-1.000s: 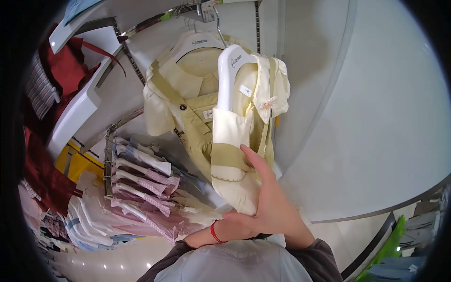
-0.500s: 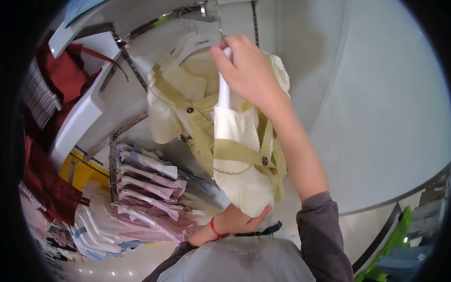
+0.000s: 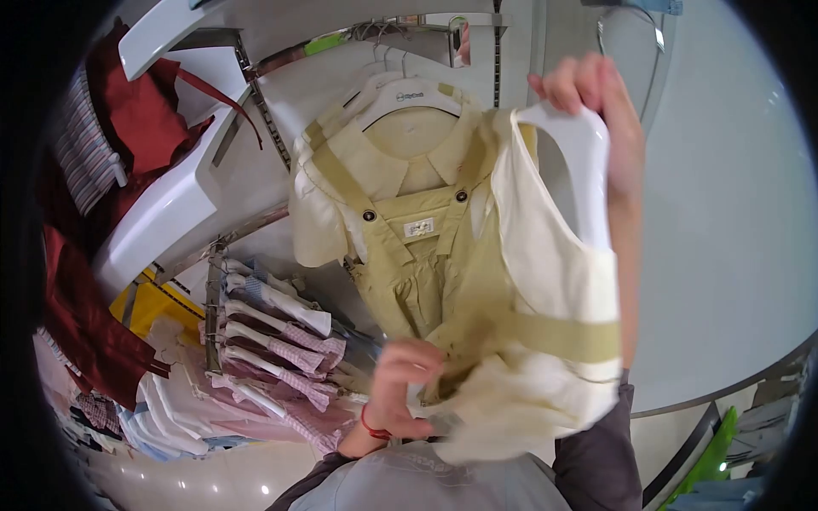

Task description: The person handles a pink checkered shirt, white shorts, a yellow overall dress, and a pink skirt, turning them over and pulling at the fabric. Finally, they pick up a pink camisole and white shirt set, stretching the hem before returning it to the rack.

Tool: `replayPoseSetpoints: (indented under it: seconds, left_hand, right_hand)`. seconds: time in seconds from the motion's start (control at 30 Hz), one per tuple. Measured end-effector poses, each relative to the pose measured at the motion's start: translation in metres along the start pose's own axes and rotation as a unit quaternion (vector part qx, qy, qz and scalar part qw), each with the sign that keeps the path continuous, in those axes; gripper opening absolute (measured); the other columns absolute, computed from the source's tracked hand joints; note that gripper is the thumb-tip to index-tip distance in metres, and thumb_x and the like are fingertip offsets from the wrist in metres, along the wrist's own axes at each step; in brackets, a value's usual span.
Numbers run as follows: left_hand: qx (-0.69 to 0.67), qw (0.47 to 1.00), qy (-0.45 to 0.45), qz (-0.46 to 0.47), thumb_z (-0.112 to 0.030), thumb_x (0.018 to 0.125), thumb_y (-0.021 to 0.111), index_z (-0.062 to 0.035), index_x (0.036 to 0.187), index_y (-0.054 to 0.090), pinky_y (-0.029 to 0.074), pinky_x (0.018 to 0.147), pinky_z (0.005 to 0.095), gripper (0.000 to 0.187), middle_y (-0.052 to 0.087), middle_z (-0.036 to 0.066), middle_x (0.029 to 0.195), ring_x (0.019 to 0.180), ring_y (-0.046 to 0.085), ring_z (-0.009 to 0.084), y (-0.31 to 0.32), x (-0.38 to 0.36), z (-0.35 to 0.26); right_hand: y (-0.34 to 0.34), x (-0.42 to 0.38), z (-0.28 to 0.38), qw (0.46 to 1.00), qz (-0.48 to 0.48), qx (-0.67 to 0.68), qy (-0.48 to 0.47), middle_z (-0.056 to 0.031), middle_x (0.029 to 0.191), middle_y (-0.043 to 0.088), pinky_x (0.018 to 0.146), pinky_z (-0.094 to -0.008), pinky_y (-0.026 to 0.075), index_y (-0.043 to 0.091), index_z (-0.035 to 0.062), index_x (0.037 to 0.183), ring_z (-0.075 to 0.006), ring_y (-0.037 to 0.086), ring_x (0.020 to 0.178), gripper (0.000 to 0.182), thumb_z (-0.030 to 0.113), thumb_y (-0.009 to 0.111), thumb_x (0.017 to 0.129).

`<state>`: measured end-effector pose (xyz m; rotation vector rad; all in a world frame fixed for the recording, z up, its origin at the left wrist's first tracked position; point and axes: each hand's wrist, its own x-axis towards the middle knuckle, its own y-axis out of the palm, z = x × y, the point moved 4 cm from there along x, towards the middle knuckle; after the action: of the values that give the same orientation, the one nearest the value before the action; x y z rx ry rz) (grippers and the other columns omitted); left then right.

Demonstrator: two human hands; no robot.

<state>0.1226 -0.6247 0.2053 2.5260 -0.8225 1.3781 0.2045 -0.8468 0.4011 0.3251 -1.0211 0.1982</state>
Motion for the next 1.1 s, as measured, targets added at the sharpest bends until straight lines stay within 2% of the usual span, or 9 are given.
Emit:
replayPoseSetpoints:
  seconds: [0.13,0.27,0.37,0.47,0.5,0.63,0.73,0.87,1.1]
  left_hand:
    - [0.164,0.974,-0.037,-0.151,-0.022,0.062,0.074,-0.0052,0.122,0.032,0.029,0.097,0.0412,0.075,0.037,0.017,0.119,0.114,0.038,0.0297,-0.036,0.006,0.022]
    - [0.244,0.963,-0.077,-0.087,-0.025,0.057,0.079,-0.0038,0.117,0.039,0.033,0.094,0.0390,0.075,0.044,0.018,0.120,0.111,0.044,0.0301,-0.043,0.029,0.027]
    - [0.165,0.956,-0.228,0.085,-0.021,0.057,0.079,-0.0030,0.097,0.057,0.046,0.076,0.0317,0.049,0.061,0.014,0.096,0.087,0.061,0.0242,-0.037,0.026,0.030]
    - [0.249,0.947,-0.202,0.035,-0.013,0.059,0.077,-0.0018,0.083,0.061,0.048,0.065,0.0287,0.031,0.063,0.012,0.079,0.072,0.063,0.0229,-0.042,0.016,0.017]
    - [0.271,0.939,-0.211,-0.002,-0.011,0.059,0.076,-0.0013,0.082,0.061,0.047,0.064,0.0287,0.029,0.063,0.012,0.078,0.071,0.063,0.0230,-0.048,0.012,0.014]
    - [0.388,0.888,-0.200,-0.143,-0.003,0.058,0.072,-0.0001,0.079,0.060,0.046,0.062,0.0278,0.024,0.062,0.012,0.074,0.067,0.061,0.0233,-0.084,0.005,-0.010]
    - [0.447,0.851,-0.177,-0.214,-0.002,0.058,0.069,-0.0004,0.078,0.059,0.045,0.061,0.0280,0.022,0.061,0.012,0.072,0.065,0.060,0.0238,-0.106,0.011,-0.032]
    - [0.528,0.819,-0.076,-0.211,-0.001,0.060,0.063,-0.0001,0.082,0.057,0.045,0.061,0.0304,0.023,0.059,0.014,0.072,0.065,0.058,0.0292,-0.112,0.051,-0.047]
    - [0.516,0.831,-0.022,-0.205,-0.008,0.072,0.066,-0.0003,0.086,0.057,0.044,0.062,0.0254,0.019,0.061,0.010,0.074,0.067,0.056,0.0168,-0.135,0.117,-0.022]
  right_hand:
    - [0.007,-0.045,-0.002,0.942,0.173,0.276,0.078,0.0026,0.059,0.031,0.090,-0.0404,0.030,0.029,0.0146,0.064,-0.0135,0.029,0.064,0.035,0.025,0.020,0.095]
    - [0.044,-0.126,-0.016,0.887,0.011,0.425,0.182,0.0038,0.054,0.030,0.083,-0.0474,0.037,0.033,0.0157,0.062,-0.0141,0.033,0.059,0.036,0.032,0.028,0.094]
    - [0.055,-0.135,-0.017,0.900,0.103,0.370,0.205,0.0025,0.055,0.032,0.080,-0.0504,0.042,0.033,0.0137,0.060,-0.0154,0.036,0.059,0.040,0.036,0.032,0.093]
    - [0.059,-0.121,-0.012,0.903,-0.034,0.248,0.350,-0.0005,0.057,0.034,0.081,-0.0510,0.043,0.032,0.0103,0.058,-0.0172,0.038,0.061,0.046,0.042,0.035,0.091]
    - [0.053,-0.119,-0.020,0.900,0.053,0.248,0.356,-0.0084,0.078,0.049,0.082,-0.0517,0.043,0.048,0.0034,0.076,-0.0248,0.050,0.078,0.048,0.049,0.040,0.087]
    - [0.019,-0.110,-0.021,0.862,0.211,0.265,0.378,-0.0172,0.130,0.033,0.090,-0.0350,0.038,0.026,-0.0012,0.131,-0.0254,0.039,0.116,0.075,0.046,0.053,0.080]
    - [-0.009,-0.105,-0.011,0.883,0.359,0.048,0.299,-0.0139,0.129,0.035,0.089,-0.0336,0.039,0.031,-0.0009,0.128,-0.0234,0.039,0.117,0.070,0.035,0.062,0.076]
    - [-0.013,-0.077,-0.011,0.822,0.222,-0.435,0.293,-0.0092,0.093,0.059,0.074,-0.0283,0.044,0.056,0.0022,0.102,-0.0167,0.056,0.085,0.035,0.020,0.066,0.074]
    - [-0.033,-0.037,-0.036,0.873,0.062,-0.462,0.147,-0.0088,0.082,0.059,0.070,-0.0295,0.043,0.056,0.0017,0.092,-0.0205,0.055,0.074,0.024,0.019,0.062,0.076]
